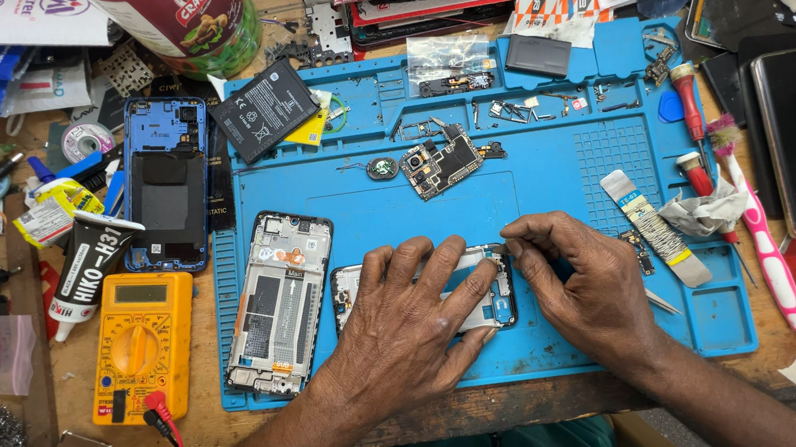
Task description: The person works on a disassembled smartphone placed on a blue mat, using tweezers and a small metal tool to adjust internal components near the top edge. They apply adhesive from a tube to the phone frame and continue manipulating small parts with tweezers throughout the clip.
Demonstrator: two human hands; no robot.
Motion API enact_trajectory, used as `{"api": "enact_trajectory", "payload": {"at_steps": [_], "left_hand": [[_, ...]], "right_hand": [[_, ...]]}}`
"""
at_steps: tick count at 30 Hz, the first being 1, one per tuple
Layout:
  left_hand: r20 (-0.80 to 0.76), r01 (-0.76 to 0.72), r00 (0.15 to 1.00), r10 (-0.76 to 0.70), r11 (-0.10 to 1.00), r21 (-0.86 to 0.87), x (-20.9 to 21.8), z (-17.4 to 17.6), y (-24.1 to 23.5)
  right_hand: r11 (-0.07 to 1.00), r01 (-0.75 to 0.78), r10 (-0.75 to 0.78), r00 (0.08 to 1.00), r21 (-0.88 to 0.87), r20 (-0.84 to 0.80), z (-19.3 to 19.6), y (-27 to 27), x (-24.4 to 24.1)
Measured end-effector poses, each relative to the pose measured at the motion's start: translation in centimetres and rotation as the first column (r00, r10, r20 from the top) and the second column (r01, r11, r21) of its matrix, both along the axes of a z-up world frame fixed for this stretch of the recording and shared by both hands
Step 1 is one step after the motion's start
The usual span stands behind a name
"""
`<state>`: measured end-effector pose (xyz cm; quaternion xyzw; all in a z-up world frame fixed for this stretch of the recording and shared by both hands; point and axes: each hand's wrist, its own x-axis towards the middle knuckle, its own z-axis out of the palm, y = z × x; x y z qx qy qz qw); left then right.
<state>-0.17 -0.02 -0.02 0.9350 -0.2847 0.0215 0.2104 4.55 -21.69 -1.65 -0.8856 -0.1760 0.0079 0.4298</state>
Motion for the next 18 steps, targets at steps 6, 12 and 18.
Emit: {"api": "enact_trajectory", "payload": {"at_steps": [6,12,18], "left_hand": [[-0.008,0.001,1.0,-0.001,1.0,0.007,0.07,0.18,-0.06],[0.001,-0.002,1.0,0.002,1.0,0.005,0.08,0.18,-0.12],[0.005,-0.004,1.0,0.004,1.0,0.003,0.04,-0.01,-0.09]], "right_hand": [[1.0,-0.001,0.001,1.0,0.016,-0.014,0.12,0.01,-0.02],[1.0,0.011,-0.011,1.0,0.016,-0.023,0.09,0.0,-0.05],[1.0,-0.012,0.012,1.0,0.017,0.003,-0.19,-0.15,0.02]]}}
